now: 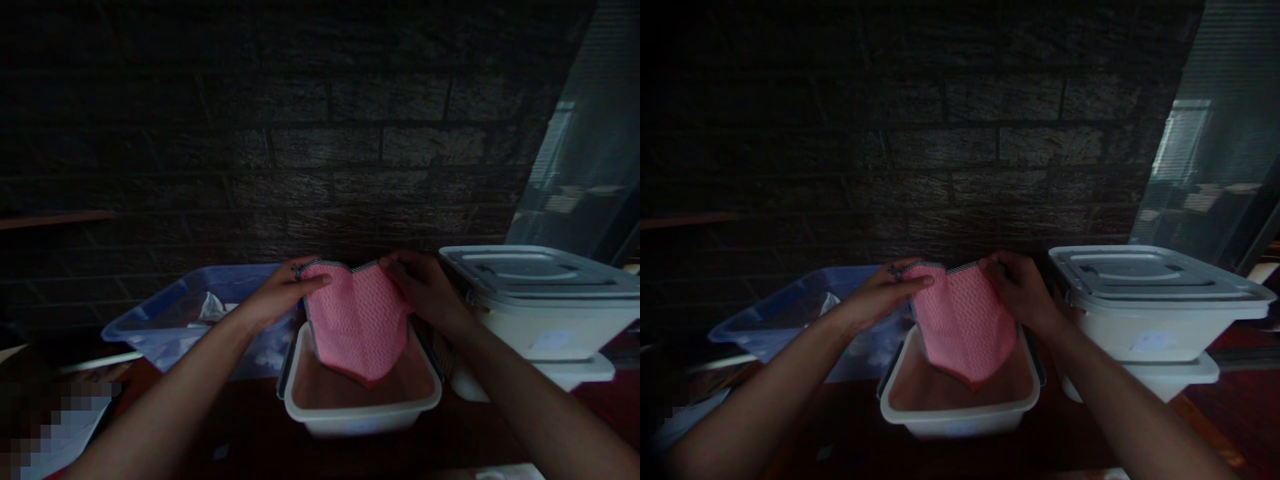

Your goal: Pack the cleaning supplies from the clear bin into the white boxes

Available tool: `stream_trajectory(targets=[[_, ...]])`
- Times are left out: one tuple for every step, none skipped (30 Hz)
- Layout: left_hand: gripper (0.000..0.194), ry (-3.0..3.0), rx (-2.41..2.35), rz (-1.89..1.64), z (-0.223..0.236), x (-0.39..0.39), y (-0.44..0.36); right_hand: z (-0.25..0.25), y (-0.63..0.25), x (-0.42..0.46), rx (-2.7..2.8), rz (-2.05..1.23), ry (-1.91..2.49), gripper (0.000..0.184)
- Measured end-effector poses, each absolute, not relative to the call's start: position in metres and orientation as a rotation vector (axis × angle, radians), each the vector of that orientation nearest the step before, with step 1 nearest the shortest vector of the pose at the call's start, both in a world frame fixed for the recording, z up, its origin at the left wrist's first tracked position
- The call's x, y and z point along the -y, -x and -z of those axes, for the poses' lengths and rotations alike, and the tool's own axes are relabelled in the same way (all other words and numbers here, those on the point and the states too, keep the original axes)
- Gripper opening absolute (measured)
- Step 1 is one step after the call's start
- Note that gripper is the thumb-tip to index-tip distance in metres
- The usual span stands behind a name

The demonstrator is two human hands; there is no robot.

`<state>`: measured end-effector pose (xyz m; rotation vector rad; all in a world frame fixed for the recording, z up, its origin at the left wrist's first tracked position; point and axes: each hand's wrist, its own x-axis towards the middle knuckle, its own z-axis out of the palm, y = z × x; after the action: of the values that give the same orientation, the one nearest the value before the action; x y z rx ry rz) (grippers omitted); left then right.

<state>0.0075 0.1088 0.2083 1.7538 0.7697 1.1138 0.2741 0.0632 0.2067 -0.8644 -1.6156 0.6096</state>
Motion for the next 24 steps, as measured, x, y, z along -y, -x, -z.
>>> stream_trajectory(targets=[[0.032, -1.767, -0.807, -1.147, -0.209, -0.110, -0.006, -0.208, -0.275, -0.062, 1.608, -0.617, 0.866, 0.036], [0.030, -1.795, -0.845, -1.175, -0.209, -0.111, -0.004, -0.208, -0.275, -0.061, 1.598, -0.624, 0.871, 0.036], [0.028, -1.834, -0.883, -1.194, -0.210, -0.111, -0.002, -0.209, -0.275, -0.061, 1.588, -0.628, 0.878, 0.037], [0.027, -1.872, -0.918, -1.215, -0.211, -0.111, -0.001, -0.209, -0.275, -0.061, 1.577, -0.630, 0.888, 0.037], [0.026, -1.905, -0.939, -1.239, -0.212, -0.111, 0.000, -0.209, -0.275, -0.061, 1.566, -0.629, 0.901, 0.038], [0.025, -1.931, -0.938, -1.254, -0.214, -0.111, 0.002, -0.209, -0.275, -0.061, 1.558, -0.628, 0.915, 0.038], [0.025, -1.949, -0.918, -1.273, -0.215, -0.110, 0.003, -0.209, -0.276, -0.062, 1.549, -0.626, 0.926, 0.039], [0.025, -1.955, -0.885, -1.295, -0.217, -0.109, 0.004, -0.208, -0.276, -0.062, 1.540, -0.627, 0.934, 0.040], [0.026, -1.955, -0.841, -1.314, -0.219, -0.108, 0.005, -0.208, -0.276, -0.063, 1.533, -0.631, 0.938, 0.041], [0.028, -1.948, -0.800, -1.326, -0.221, -0.107, 0.007, -0.207, -0.277, -0.064, 1.528, -0.633, 0.940, 0.041], [0.029, -1.936, -0.770, -1.334, -0.223, -0.106, 0.008, -0.207, -0.278, -0.064, 1.524, -0.630, 0.943, 0.040], [0.030, -1.921, -0.757, -1.345, -0.225, -0.106, 0.010, -0.207, -0.278, -0.064, 1.520, -0.624, 0.951, 0.040], [0.030, -1.908, -0.752, -1.354, -0.226, -0.105, 0.012, -0.206, -0.279, -0.064, 1.515, -0.621, 0.962, 0.040], [0.029, -1.903, -0.750, -1.355, -0.227, -0.105, 0.013, -0.206, -0.279, -0.063, 1.509, -0.623, 0.974, 0.039], [0.028, -1.901, -0.748, -1.357, -0.227, -0.106, 0.015, -0.207, -0.280, -0.063, 1.504, -0.629, 0.985, 0.039], [0.026, -1.899, -0.748, -1.356, -0.227, -0.106, 0.017, -0.207, -0.280, -0.062, 1.499, -0.636, 0.993, 0.039], [0.024, -1.898, -0.748, -1.350, -0.227, -0.107, 0.019, -0.207, -0.280, -0.062, 1.496, -0.646, 0.996, 0.039], [0.021, -1.897, -0.749, -1.338, -0.227, -0.107, 0.020, -0.207, -0.279, -0.061, 1.493, -0.653, 0.995, 0.039], [0.019, -1.895, -0.751, -1.323, -0.226, -0.108, 0.021, -0.207, -0.279, -0.061, 1.490, -0.656, 0.995, 0.039], [0.018, -1.892, -0.755, -1.309, -0.226, -0.109, 0.022, -0.207, -0.279, -0.060, 1.486, -0.660, 0.998, 0.039], [0.017, -1.888, -0.759, -1.298, -0.226, -0.109, 0.023, -0.208, -0.279, -0.059, 1.483, -0.670, 1.005, 0.039], [0.018, -1.886, -0.764, -1.288, -0.225, -0.110, 0.024, -0.208, -0.279, -0.059, 1.477, -0.684, 1.012, 0.039], [0.018, -1.884, -0.771, -1.284, -0.225, -0.111, 0.025, -0.208, -0.279, -0.058, 1.472, -0.697, 1.017, 0.039], [0.018, -1.885, -0.781, -1.290, -0.225, -0.111, 0.025, -0.208, -0.279, -0.057, 1.467, -0.706, 1.021, 0.039]])
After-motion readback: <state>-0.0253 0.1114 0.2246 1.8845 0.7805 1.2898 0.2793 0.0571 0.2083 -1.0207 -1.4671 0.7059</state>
